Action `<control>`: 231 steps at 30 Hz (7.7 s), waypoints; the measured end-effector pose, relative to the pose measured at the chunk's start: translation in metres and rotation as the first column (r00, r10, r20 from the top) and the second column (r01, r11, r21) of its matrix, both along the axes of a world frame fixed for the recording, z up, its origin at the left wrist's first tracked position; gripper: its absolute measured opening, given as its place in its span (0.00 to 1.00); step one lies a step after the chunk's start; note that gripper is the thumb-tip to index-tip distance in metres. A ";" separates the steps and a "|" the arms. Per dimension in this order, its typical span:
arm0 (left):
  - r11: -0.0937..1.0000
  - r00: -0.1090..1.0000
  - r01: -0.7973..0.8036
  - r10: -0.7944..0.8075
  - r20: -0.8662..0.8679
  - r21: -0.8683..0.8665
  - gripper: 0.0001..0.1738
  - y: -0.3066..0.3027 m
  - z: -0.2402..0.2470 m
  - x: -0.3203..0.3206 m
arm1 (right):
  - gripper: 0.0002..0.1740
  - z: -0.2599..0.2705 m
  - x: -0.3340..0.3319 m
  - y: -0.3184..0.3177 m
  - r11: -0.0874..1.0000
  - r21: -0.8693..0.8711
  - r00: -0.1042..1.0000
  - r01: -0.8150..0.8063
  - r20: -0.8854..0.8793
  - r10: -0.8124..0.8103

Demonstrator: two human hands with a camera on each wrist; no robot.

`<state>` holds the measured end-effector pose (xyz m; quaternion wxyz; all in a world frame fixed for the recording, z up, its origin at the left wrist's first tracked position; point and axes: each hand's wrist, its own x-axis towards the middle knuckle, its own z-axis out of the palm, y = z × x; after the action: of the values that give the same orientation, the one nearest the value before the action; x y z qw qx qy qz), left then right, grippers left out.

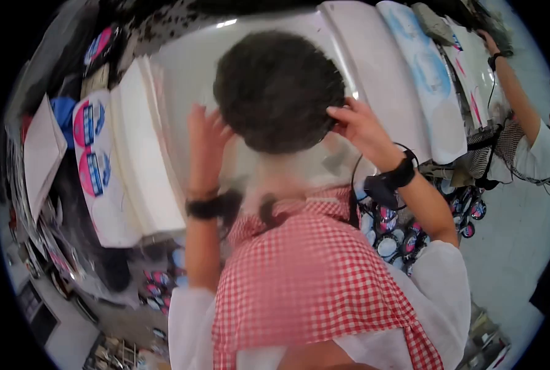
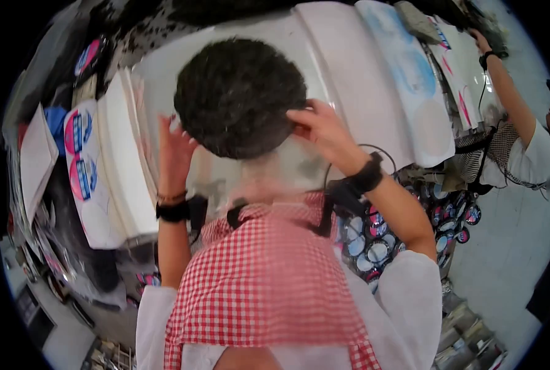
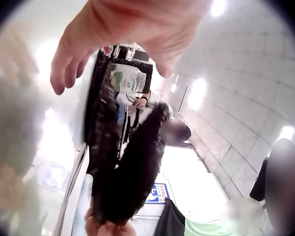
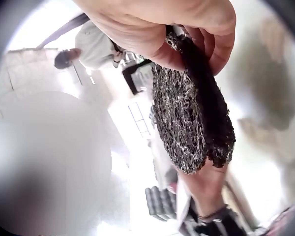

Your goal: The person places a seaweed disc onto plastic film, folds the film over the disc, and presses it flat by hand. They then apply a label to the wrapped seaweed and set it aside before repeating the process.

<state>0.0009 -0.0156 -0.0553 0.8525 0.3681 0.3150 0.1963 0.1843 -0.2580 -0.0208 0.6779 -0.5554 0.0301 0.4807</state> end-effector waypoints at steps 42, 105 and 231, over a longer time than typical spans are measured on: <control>-0.280 0.953 0.040 0.299 0.047 0.959 0.26 -0.039 -0.005 0.003 | 0.11 -0.014 0.019 0.091 0.522 -0.501 -0.046 -0.690 0.750 0.659; -0.154 0.938 0.294 -0.146 -0.316 0.943 0.31 0.042 -0.034 0.074 | 0.20 -0.054 0.012 0.141 0.961 -0.272 -0.296 -0.039 0.922 0.249; 0.274 0.938 0.092 0.299 -0.175 0.957 0.12 0.051 0.008 -0.046 | 0.29 0.024 -0.036 0.087 0.976 -0.171 -0.381 -0.132 0.918 0.109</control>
<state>-0.0448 0.0357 -0.0474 0.3811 0.8093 0.2919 0.3385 0.1479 -0.1709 0.0034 0.3538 -0.7035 -0.6053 -0.1164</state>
